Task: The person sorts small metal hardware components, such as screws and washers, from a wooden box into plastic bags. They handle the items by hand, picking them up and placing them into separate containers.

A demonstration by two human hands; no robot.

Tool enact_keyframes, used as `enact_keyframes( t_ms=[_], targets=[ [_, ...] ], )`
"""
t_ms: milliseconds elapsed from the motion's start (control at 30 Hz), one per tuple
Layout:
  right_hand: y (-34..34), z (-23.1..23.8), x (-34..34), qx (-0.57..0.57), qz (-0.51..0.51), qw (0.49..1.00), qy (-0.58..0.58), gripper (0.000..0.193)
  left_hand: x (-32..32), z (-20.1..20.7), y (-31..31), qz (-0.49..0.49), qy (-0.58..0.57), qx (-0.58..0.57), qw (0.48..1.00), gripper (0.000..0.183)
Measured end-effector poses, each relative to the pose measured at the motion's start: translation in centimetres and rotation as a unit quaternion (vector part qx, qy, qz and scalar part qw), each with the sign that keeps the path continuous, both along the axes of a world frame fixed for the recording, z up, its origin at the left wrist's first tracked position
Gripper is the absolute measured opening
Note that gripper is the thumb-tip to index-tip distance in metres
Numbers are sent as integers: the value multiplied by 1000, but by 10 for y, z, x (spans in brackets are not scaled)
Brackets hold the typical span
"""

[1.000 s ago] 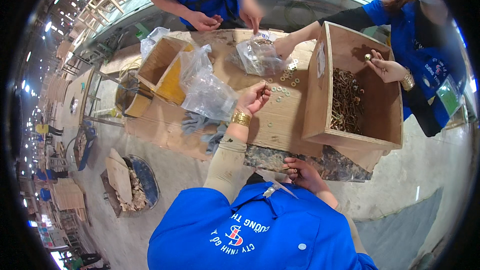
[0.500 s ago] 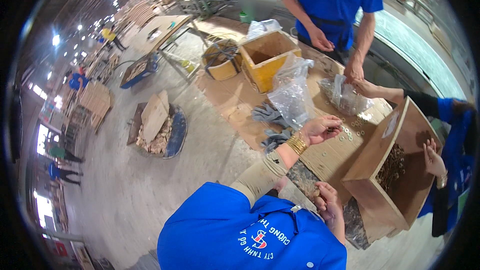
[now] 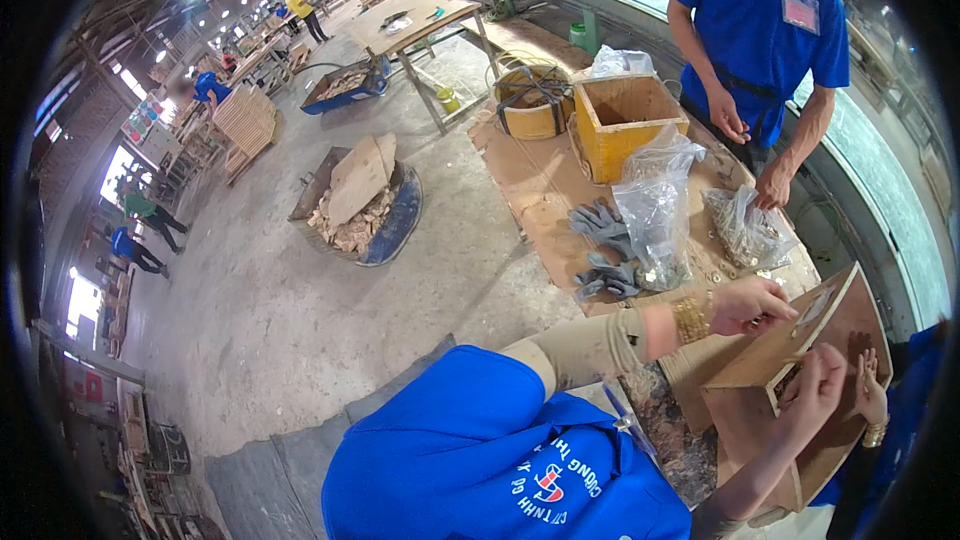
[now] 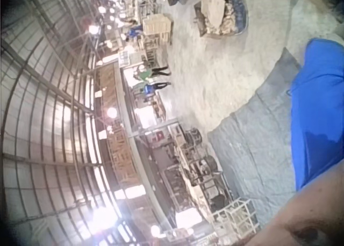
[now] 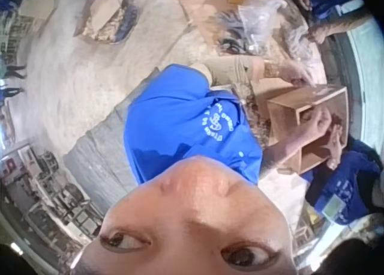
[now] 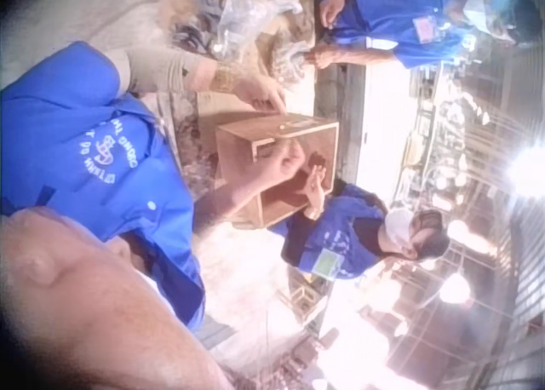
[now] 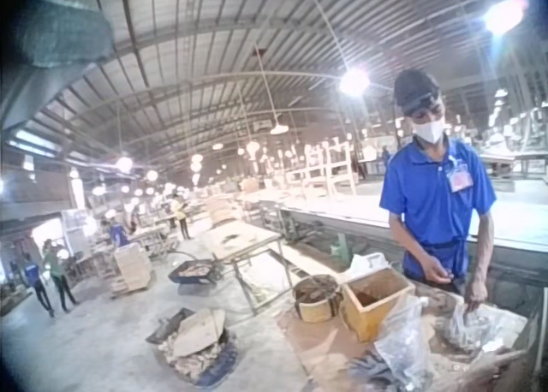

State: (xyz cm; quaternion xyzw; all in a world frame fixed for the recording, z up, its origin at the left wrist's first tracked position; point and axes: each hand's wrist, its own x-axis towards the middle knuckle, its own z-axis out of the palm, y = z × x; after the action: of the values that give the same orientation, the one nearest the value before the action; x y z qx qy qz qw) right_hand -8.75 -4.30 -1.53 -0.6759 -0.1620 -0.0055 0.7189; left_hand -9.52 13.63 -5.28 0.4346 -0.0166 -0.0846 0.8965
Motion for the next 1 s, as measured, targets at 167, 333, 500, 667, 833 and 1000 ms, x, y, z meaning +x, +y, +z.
enact_keyframes(
  t_ms=[167, 333, 500, 667, 833, 1000],
  targets=[
    [-19, -3, 39, -55, -72, 992, -88, 16, 11, 19, -41, -16, -10, 5, 1000, 15],
    [-60, -5, 35, -123, -159, 975, -93, 16, 23, 21, -76, -77, -51, 51, 994, 19],
    [-32, 4, 33, -115, -150, 976, -103, 11, 30, 9, -59, -119, -65, 29, 990, 19],
    [-52, -8, 42, 103, -122, 985, 67, 16, 54, 16, -56, -148, -18, 32, 988, 15],
    [-90, -5, 28, 332, -18, 925, 186, 9, 60, 13, -15, -87, 44, -22, 995, 9],
    [-96, 17, 20, 158, -83, 978, 106, 9, 59, 26, -9, -141, 30, -14, 989, 4]
  ],
)
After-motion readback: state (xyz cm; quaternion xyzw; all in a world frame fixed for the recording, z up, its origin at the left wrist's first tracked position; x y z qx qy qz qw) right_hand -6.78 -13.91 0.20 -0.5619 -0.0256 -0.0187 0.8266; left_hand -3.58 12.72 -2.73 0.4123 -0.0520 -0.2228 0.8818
